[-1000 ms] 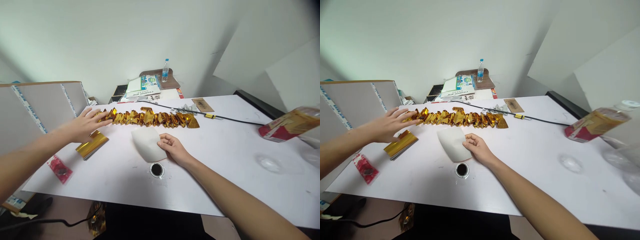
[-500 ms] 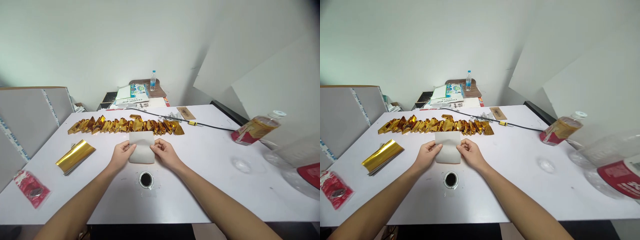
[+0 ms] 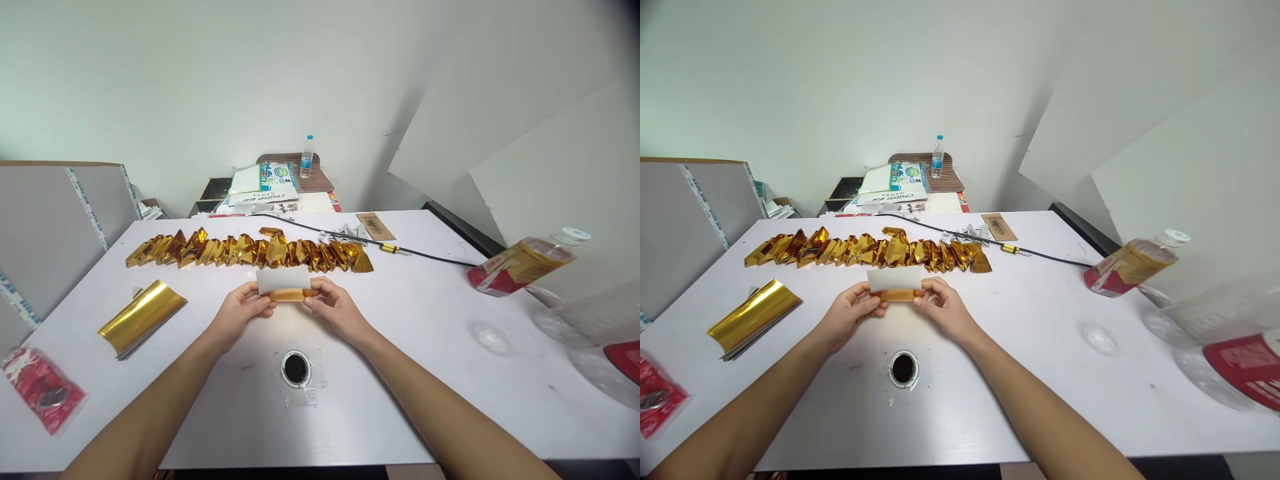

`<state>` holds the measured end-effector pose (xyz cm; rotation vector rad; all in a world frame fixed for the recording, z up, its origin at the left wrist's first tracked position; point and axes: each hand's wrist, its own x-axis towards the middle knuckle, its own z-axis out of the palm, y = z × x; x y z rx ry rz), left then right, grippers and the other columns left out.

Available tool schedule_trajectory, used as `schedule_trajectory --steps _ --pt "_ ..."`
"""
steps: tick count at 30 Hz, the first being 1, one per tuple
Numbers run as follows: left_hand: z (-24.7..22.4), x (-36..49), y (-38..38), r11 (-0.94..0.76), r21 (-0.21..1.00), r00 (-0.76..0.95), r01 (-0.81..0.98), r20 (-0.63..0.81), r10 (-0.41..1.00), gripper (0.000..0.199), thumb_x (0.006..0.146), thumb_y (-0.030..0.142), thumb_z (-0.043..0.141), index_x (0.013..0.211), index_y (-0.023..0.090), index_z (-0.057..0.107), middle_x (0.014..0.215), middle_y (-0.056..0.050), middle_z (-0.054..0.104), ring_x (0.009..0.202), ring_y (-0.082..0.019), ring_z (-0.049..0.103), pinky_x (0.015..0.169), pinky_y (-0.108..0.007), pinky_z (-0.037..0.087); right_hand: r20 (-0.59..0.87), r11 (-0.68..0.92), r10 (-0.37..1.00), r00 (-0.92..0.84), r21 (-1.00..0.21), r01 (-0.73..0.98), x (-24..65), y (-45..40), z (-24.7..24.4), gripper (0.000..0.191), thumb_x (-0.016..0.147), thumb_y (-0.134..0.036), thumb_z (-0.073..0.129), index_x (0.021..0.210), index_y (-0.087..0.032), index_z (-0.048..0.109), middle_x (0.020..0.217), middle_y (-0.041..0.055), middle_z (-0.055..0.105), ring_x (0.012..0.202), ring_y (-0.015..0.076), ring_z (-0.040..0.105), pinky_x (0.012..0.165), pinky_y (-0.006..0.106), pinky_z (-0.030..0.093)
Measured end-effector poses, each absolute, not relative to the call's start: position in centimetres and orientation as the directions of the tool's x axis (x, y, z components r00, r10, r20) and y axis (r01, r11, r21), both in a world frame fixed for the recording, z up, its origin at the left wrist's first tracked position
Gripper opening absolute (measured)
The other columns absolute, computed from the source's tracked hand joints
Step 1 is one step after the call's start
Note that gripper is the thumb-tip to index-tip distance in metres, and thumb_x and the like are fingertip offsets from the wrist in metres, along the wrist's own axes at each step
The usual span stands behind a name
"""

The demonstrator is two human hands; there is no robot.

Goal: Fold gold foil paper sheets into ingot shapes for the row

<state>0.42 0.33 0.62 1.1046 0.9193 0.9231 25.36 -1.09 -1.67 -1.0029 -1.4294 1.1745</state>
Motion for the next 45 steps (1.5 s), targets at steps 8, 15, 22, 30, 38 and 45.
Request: schedule_trajectory --steps 8,15,22,30,38,45 --pt "0.4 0.9 -0.2 -0.010 0.998 0.190 -0.061 0.021 0.982 0.051 0.079 0.053 0.083 0.114 0.018 0.071 0.115 -0.011 0.074 0.105 -0.024 0.068 0.086 -0.032 0.056 0.069 0.076 0.983 -0.170 -0.996 0.037 25.2 -1.5 -1.9 0.046 0.083 -0.063 0.076 0.085 -0.018 0.067 0.073 -0.0001 0.058 0.067 0.0139 0.046 0.063 0.027 0.036" --pt "0.3 0.8 0.0 -0.015 1.000 0.161 -0.003 0.016 0.987 0.039 0.074 0.050 0.084 0.089 0.017 0.067 0.087 -0.003 0.071 0.082 -0.018 0.066 0.079 -0.029 0.053 0.109 0.115 0.987 -0.118 -0.993 0.041 25.1 -1.6 -1.8 0.053 0.084 -0.070 0.072 0.105 -0.020 0.070 0.091 0.0052 0.067 0.074 0.0163 0.055 0.065 0.028 0.045" --pt "0.5 0.9 -0.1 -0.006 0.997 0.190 0.076 -0.009 0.982 0.037 0.073 0.046 0.083 0.085 0.018 0.063 0.074 0.000 0.066 0.066 -0.014 0.060 0.065 -0.025 0.047 0.106 0.107 0.994 -0.030 -0.994 0.037 25.2 -1.4 -2.0 0.055 0.083 -0.069 0.073 0.106 -0.020 0.071 0.088 0.0061 0.069 0.072 0.0162 0.057 0.065 0.029 0.050" --pt "0.9 1.2 -0.3 -0.030 0.999 0.165 0.039 0.023 0.986 0.042 0.071 0.041 0.084 0.102 0.019 0.065 0.083 0.000 0.062 0.071 -0.012 0.058 0.065 -0.024 0.046 0.043 0.043 0.999 -0.009 -0.999 0.004 25.3 -1.4 -1.7 0.053 0.075 -0.069 0.079 0.090 -0.018 0.070 0.080 0.0053 0.068 0.070 0.0163 0.057 0.063 0.029 0.046" --pt "0.9 0.8 0.1 -0.022 0.999 0.100 0.044 0.018 0.995 0.043 0.073 0.050 0.085 0.094 0.016 0.070 0.064 0.001 0.060 0.059 -0.013 0.054 0.061 -0.027 0.046 -0.003 -0.003 1.000 -0.011 -0.998 -0.055 25.1 -1.5 -1.3 0.054 0.069 -0.066 0.086 0.087 -0.019 0.070 0.078 0.0032 0.068 0.068 0.0143 0.057 0.065 0.029 0.044" --pt "0.7 0.5 0.2 0.012 0.999 0.087 0.043 -0.015 0.996 0.044 0.074 0.053 0.084 0.092 0.015 0.075 0.061 0.001 0.062 0.060 -0.013 0.055 0.063 -0.027 0.046 -0.047 -0.047 0.998 -0.041 -0.999 -0.020 25.2 -1.6 -0.9 0.058 0.072 -0.073 0.080 0.087 -0.018 0.070 0.076 0.0049 0.070 0.066 0.0165 0.059 0.062 0.030 0.044"
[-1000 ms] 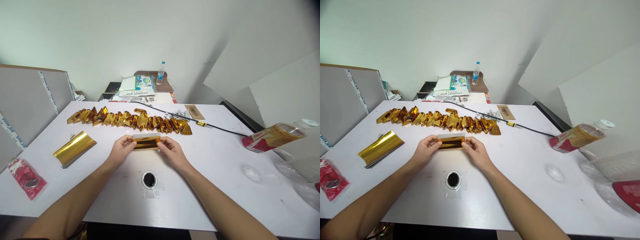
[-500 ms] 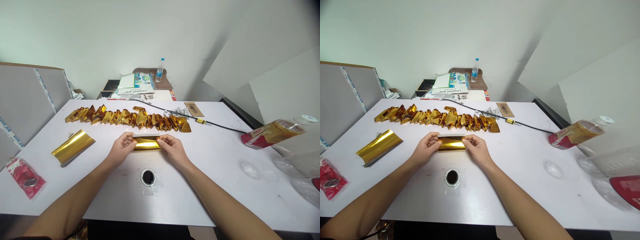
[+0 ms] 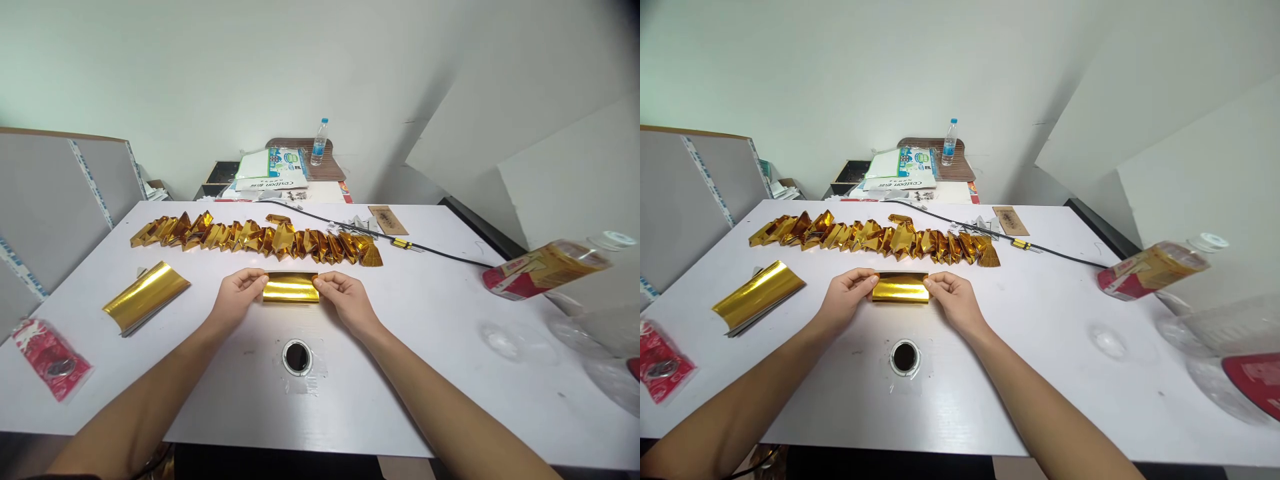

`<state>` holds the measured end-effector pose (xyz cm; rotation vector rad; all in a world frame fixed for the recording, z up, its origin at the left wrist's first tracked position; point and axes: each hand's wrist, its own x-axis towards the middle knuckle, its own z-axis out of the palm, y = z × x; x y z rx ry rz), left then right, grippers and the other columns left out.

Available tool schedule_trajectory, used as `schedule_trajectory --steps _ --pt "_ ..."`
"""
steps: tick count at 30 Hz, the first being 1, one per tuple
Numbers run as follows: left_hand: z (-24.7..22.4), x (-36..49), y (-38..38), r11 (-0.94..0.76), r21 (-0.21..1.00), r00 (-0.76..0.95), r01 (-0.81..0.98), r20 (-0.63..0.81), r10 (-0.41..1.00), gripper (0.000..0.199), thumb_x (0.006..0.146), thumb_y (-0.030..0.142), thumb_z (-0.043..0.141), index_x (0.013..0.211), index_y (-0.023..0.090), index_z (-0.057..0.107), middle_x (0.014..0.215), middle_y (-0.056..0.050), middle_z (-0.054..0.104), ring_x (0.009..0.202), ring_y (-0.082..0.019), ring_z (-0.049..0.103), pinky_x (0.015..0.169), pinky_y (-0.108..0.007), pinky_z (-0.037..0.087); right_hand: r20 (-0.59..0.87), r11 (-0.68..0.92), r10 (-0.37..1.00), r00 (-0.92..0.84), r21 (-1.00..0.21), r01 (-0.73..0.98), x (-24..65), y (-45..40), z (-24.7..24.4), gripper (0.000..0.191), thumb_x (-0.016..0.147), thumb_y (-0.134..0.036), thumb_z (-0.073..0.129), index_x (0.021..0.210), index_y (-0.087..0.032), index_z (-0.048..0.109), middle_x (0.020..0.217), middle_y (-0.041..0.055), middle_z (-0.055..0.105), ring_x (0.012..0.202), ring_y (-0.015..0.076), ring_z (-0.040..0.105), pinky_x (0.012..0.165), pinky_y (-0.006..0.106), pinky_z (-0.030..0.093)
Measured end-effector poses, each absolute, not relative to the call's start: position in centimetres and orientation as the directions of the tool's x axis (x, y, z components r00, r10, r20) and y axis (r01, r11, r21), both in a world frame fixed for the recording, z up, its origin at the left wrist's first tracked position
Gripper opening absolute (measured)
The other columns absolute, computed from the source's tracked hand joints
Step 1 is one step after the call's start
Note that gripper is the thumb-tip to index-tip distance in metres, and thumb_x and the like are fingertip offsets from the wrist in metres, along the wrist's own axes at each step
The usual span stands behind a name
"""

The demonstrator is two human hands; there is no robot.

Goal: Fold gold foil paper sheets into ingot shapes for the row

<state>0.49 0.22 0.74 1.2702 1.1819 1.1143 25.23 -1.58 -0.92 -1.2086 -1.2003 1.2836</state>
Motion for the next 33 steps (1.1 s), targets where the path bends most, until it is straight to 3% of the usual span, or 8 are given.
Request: schedule_trajectory --steps 12,33 --pt "0.88 0.61 0.22 0.029 0.999 0.085 0.035 -0.032 0.996 0.045 0.072 0.055 0.086 0.090 0.015 0.075 0.063 0.000 0.063 0.061 -0.014 0.057 0.065 -0.026 0.048 0.022 0.023 1.000 -0.017 -0.996 0.092 25.54 -1.49 -1.38 0.059 0.080 -0.074 0.073 0.089 -0.017 0.073 0.075 0.0058 0.070 0.069 0.0178 0.061 0.062 0.029 0.046" --pt "1.19 0.63 0.09 0.025 0.998 0.087 0.061 -0.030 0.996 0.044 0.073 0.056 0.084 0.087 0.015 0.075 0.062 0.000 0.063 0.062 -0.014 0.057 0.066 -0.027 0.047 0.022 0.022 1.000 -0.008 -0.997 0.069 25.47 -1.43 -1.43 0.059 0.078 -0.076 0.075 0.086 -0.017 0.074 0.075 0.0065 0.070 0.070 0.0187 0.061 0.067 0.031 0.048"
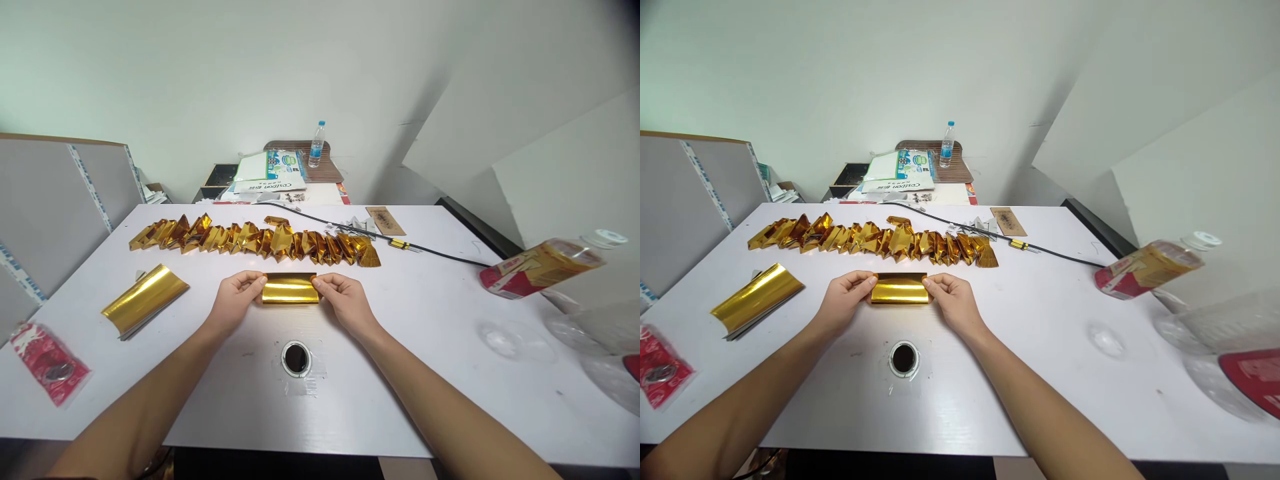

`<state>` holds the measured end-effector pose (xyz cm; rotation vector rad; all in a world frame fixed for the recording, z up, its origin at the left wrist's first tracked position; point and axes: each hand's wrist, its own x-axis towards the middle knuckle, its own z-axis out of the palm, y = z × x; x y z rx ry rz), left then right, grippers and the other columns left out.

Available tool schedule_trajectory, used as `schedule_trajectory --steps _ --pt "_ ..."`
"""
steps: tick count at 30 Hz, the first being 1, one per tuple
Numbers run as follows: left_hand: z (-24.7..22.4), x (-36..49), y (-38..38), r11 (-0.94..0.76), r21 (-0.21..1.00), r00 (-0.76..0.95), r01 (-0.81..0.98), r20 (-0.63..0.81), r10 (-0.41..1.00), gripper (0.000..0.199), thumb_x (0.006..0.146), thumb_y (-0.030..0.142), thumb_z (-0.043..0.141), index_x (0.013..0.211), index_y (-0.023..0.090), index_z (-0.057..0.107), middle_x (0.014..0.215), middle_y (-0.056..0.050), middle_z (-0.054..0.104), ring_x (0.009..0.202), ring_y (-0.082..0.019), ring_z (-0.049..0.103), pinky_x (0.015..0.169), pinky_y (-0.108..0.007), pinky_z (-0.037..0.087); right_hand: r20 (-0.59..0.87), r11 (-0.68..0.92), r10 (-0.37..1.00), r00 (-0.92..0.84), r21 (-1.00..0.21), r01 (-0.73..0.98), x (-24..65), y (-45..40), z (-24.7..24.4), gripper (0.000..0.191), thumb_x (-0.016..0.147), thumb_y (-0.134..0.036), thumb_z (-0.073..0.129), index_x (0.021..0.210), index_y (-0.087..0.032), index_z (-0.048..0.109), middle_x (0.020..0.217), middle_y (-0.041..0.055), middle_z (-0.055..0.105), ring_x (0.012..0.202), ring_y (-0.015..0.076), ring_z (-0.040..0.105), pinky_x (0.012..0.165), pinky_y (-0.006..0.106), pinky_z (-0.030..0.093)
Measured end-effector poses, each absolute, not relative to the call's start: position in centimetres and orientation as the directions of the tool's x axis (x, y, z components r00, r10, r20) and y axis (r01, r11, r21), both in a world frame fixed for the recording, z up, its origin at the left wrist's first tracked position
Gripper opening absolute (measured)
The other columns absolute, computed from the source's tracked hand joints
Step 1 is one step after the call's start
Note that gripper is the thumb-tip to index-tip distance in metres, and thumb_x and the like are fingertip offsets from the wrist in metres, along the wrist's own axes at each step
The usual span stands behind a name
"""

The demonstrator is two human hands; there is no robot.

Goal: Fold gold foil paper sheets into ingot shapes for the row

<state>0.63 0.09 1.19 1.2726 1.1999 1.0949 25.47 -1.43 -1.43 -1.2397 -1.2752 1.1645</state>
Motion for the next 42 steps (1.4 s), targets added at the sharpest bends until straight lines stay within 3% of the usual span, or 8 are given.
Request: schedule_trajectory --steps 8,13,20,31,33,36,39,42 --pt "1.0 0.7 0.1 0.039 0.992 0.060 0.120 -0.046 0.997 0.042 0.074 0.056 0.081 0.084 0.016 0.073 0.060 0.000 0.061 0.059 -0.015 0.053 0.062 -0.028 0.044 0.019 0.019 1.000 0.007 -0.994 0.111 25.1 -1.5 -1.4 0.057 0.077 -0.074 0.074 0.085 -0.017 0.072 0.077 0.0062 0.069 0.069 0.0177 0.057 0.064 0.030 0.043" --pt "0.3 0.4 0.2 -0.012 0.908 -0.016 0.419 0.020 1.000 0.033 0.082 0.050 0.068 0.089 0.018 0.075 0.081 -0.004 0.070 0.071 -0.019 0.057 0.069 -0.031 0.045 0.099 0.084 0.994 0.039 -0.956 0.282 25.0 -1.3 -1.6 0.039 0.085 -0.059 0.070 0.079 -0.020 0.071 0.085 0.0063 0.069 0.082 0.0219 0.060 0.078 0.036 0.045" --pt "-0.3 0.7 0.3 -0.202 0.712 0.016 0.673 0.260 0.966 0.015 0.087 0.031 0.064 0.080 0.023 0.074 0.124 -0.006 0.069 0.124 -0.030 0.053 0.111 -0.049 0.041 0.190 0.145 0.980 0.062 -0.889 0.435 24.7 -1.0 -2.4 0.022 0.084 -0.041 0.065 0.073 -0.022 0.070 0.107 0.0069 0.069 0.112 0.0283 0.057 0.104 0.048 0.039" --pt "-1.5 1.3 -0.3 -0.214 0.446 0.107 0.869 0.253 0.961 0.012 0.092 0.021 0.062 0.080 0.021 0.065 0.140 -0.006 0.061 0.128 -0.038 0.044 0.099 -0.058 0.043 0.191 0.100 0.981 0.028 -0.629 0.771 23.3 -1.0 -2.3 0.016 0.087 -0.028 0.064 0.073 -0.020 0.064 0.126 0.0096 0.059 0.121 0.0333 0.048 0.097 0.053 0.039" --pt "-1.5 1.2 -0.3 -0.221 0.437 0.110 0.872 0.265 0.958 0.004 0.091 0.022 0.063 0.089 0.022 0.066 0.140 -0.008 0.060 0.128 -0.038 0.045 0.099 -0.058 0.043 0.214 0.098 0.976 0.046 -0.617 0.781 23.2 -1.1 -2.4 0.009 0.085 -0.027 0.066 0.079 -0.020 0.064 0.132 0.0107 0.055 0.124 0.0343 0.047 0.099 0.054 0.039" --pt "-1.6 1.2 -0.1 -0.256 0.440 0.115 0.861 0.322 0.940 0.021 0.089 0.021 0.066 0.110 0.023 0.065 0.144 -0.012 0.056 0.129 -0.039 0.044 0.098 -0.059 0.045 0.220 0.069 0.971 0.092 -0.630 0.773 23.3 -1.1 -2.4 0.020 0.082 -0.027 0.071 0.100 -0.022 0.067 0.140 0.0123 0.048 0.128 0.0351 0.046 0.103 0.057 0.038" --pt "-1.8 1.3 0.3 -0.472 0.365 0.325 0.803 0.395 0.859 0.023 0.091 0.009 0.057 0.105 0.023 0.069 0.141 -0.010 0.057 0.130 -0.035 0.045 0.102 -0.056 0.044 0.188 0.071 0.980 0.062 -0.627 0.776 23.4 -1.1 -2.1 0.027 0.085 -0.027 0.070 0.112 -0.026 0.069 0.145 0.0119 0.045 0.131 0.0353 0.043 0.105 0.058 0.037" --pt "-1.9 1.4 0.6 -0.701 0.317 0.613 0.639 0.340 0.713 0.029 0.092 0.001 0.047 0.088 0.020 0.069 0.112 -0.009 0.066 0.112 -0.026 0.055 0.098 -0.042 0.050 0.127 0.097 0.992 -0.026 -0.587 0.803 23.5 -0.9 -1.4 0.027 0.090 -0.024 0.065 0.116 -0.030 0.072 0.149 0.0111 0.043 0.133 0.0362 0.041 0.104 0.057 0.036"
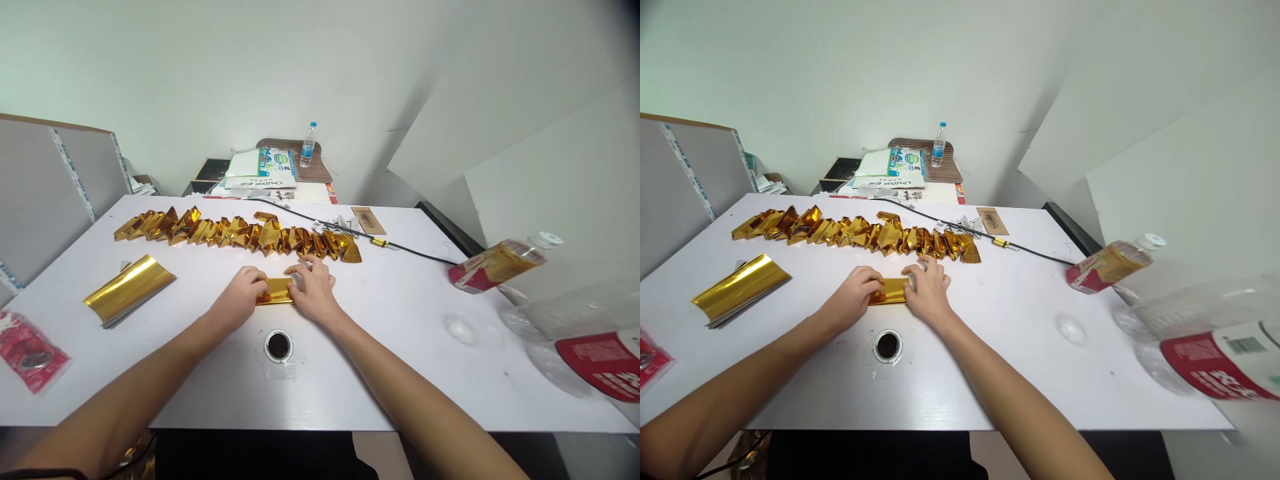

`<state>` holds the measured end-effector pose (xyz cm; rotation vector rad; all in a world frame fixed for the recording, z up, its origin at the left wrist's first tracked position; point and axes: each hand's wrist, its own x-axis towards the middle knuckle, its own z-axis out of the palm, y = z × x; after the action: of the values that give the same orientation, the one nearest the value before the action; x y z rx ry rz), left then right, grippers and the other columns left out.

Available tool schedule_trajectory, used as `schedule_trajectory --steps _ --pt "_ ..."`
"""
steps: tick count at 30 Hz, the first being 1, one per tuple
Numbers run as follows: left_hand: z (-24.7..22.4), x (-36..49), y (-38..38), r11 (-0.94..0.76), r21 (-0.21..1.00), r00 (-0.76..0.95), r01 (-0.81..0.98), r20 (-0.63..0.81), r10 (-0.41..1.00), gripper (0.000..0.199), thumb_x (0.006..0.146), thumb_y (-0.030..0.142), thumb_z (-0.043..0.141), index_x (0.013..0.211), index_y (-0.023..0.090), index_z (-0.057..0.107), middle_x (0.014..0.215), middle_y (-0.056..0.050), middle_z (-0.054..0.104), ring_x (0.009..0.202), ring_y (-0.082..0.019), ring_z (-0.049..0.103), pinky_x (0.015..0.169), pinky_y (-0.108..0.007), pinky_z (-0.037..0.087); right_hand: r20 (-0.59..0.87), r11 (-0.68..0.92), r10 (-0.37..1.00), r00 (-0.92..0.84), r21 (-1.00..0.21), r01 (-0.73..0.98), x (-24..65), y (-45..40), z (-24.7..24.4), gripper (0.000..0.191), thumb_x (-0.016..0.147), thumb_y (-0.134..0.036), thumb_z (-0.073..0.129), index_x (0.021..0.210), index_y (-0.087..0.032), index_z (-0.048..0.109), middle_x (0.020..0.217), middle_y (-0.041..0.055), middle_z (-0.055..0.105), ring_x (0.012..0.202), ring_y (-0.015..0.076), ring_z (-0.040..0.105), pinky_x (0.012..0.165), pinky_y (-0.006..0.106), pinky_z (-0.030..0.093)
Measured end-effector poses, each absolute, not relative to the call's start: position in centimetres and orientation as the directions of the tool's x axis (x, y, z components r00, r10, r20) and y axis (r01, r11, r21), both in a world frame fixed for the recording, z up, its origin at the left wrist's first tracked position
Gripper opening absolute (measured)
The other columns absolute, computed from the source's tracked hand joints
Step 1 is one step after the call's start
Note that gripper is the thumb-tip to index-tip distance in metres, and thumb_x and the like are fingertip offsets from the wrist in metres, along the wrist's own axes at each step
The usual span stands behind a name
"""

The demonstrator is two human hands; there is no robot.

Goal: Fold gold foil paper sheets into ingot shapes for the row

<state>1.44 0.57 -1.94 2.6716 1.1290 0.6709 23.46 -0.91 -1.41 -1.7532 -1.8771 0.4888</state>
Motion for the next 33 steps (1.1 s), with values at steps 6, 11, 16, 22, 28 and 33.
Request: schedule_trajectory --steps 6,11,16,22,28,33 --pt "-0.1 0.9 -0.3 -0.748 0.261 0.727 0.610 0.191 0.659 0.026 0.089 0.004 0.048 0.096 0.019 0.069 0.100 -0.008 0.065 0.099 -0.024 0.060 0.090 -0.037 0.052 0.144 0.481 0.875 -0.462 -0.364 0.798 23.3 -0.8 0.7 0.033 0.091 -0.008 0.053 0.108 -0.024 0.077 0.128 0.0120 0.064 0.120 0.0308 0.049 0.096 0.047 0.034" --pt "1.4 -0.5 -0.5 -0.797 0.361 0.818 0.484 0.135 0.559 0.046 0.088 0.002 0.044 0.118 0.025 0.071 0.116 -0.006 0.065 0.108 -0.023 0.061 0.099 -0.037 0.052 0.139 0.668 0.731 -0.668 -0.347 0.659 23.5 -2.0 1.1 0.029 0.092 -0.010 0.053 0.104 -0.021 0.077 0.111 0.0084 0.073 0.104 0.0236 0.058 0.093 0.043 0.031" --pt "1.9 -1.0 -0.4 -0.811 0.407 0.858 0.420 0.114 0.501 0.046 0.095 0.005 0.045 0.125 0.028 0.072 0.127 -0.008 0.062 0.116 -0.022 0.061 0.105 -0.038 0.051 0.195 0.775 0.626 -0.755 -0.262 0.575 24.4 -2.6 0.6 0.028 0.098 -0.020 0.054 0.111 -0.024 0.078 0.115 0.0105 0.073 0.104 0.0242 0.060 0.095 0.044 0.032" --pt "1.9 -1.2 -1.0 -0.811 0.384 0.823 0.442 0.187 0.537 0.029 0.093 0.012 0.056 0.111 0.023 0.076 0.131 -0.012 0.064 0.122 -0.025 0.064 0.105 -0.038 0.055 0.273 0.839 0.545 -0.793 -0.185 0.512 25.2 -3.0 0.5 0.029 0.098 -0.019 0.052 0.113 -0.021 0.077 0.123 0.0119 0.074 0.114 0.0270 0.064 0.102 0.048 0.040" --pt "0.8 -2.9 -0.9 -0.788 0.420 0.806 0.450 0.190 0.561 0.026 0.087 0.012 0.063 0.107 0.021 0.076 0.148 -0.013 0.062 0.141 -0.030 0.056 0.120 -0.051 0.047 0.325 0.798 0.598 -0.732 -0.319 0.510 27.3 -3.0 -0.3 0.032 0.093 -0.017 0.054 0.112 -0.024 0.079 0.128 0.0056 0.075 0.128 0.0275 0.065 0.106 0.053 0.048" --pt "0.1 -3.9 -1.0 -0.813 0.401 0.798 0.422 0.261 0.543 0.025 0.088 0.014 0.062 0.108 0.021 0.077 0.141 -0.009 0.068 0.149 -0.032 0.047 0.118 -0.053 0.049 0.384 0.758 0.645 -0.661 -0.435 0.486 28.0 -3.1 -1.5 0.027 0.094 -0.018 0.056 0.107 -0.023 0.079 0.129 0.0059 0.074 0.131 0.0275 0.065 0.107 0.053 0.054"
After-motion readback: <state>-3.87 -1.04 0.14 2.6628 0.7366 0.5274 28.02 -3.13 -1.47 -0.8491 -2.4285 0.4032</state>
